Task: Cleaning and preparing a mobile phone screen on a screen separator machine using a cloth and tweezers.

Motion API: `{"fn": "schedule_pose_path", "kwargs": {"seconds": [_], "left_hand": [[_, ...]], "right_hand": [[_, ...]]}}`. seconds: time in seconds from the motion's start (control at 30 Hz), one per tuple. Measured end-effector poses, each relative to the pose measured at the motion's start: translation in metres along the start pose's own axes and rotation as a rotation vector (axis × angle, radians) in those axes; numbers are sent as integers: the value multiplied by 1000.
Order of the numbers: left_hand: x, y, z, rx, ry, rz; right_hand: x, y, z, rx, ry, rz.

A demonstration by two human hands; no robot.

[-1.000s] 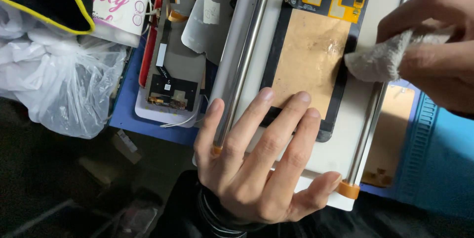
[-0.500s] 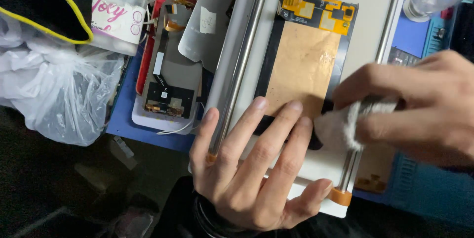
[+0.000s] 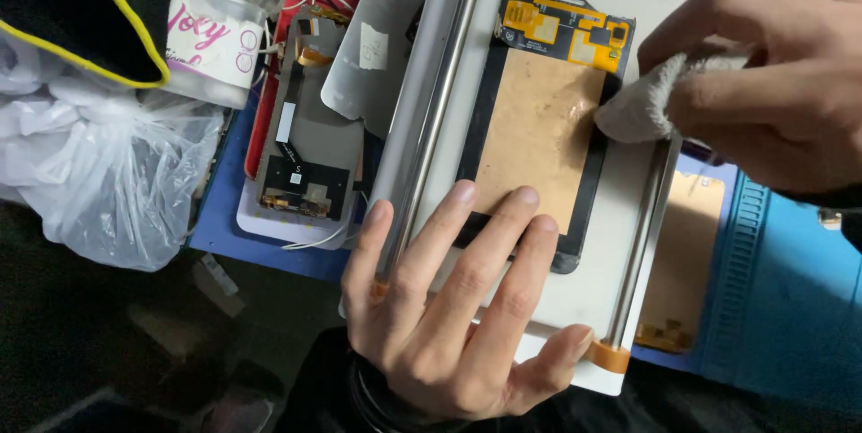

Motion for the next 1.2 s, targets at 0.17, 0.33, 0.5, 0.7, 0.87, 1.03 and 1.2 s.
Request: {"fn": "schedule_pose_path", "kwargs": {"seconds": [0.17,0.33,0.5,0.7,0.87,1.03,1.2], "left_hand": [[0,1,1,40,41,-23],[-1,1,-1,-15,30,-20],[1,3,2,-24,1,-21],[0,4,2,-32,19,-17],[0,5,2,-64,-14,-11],[0,4,-1,-46,-6,-22],[2,3,-2,-59,7,-48]], "right_hand": [[49,0,10,138,9,269],[-12,1,0,-18,60,-25],[29,3,14,61,-18,135],[-14,8,10,-48,130,35],[18,-3,7,74,-53,12],[-45,4,-19,-82,69,-149],[-3,7,-7,-107,3,56]]}}
Point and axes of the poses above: each hand's wrist, its own z-axis towards the middle knuckle, its own y-axis out of the back of the hand, x = y × z, the point moved 7 cm from there along z, towards the middle knuckle, and after that the axes turned 12 degrees about -x, right-handed, at the moved point
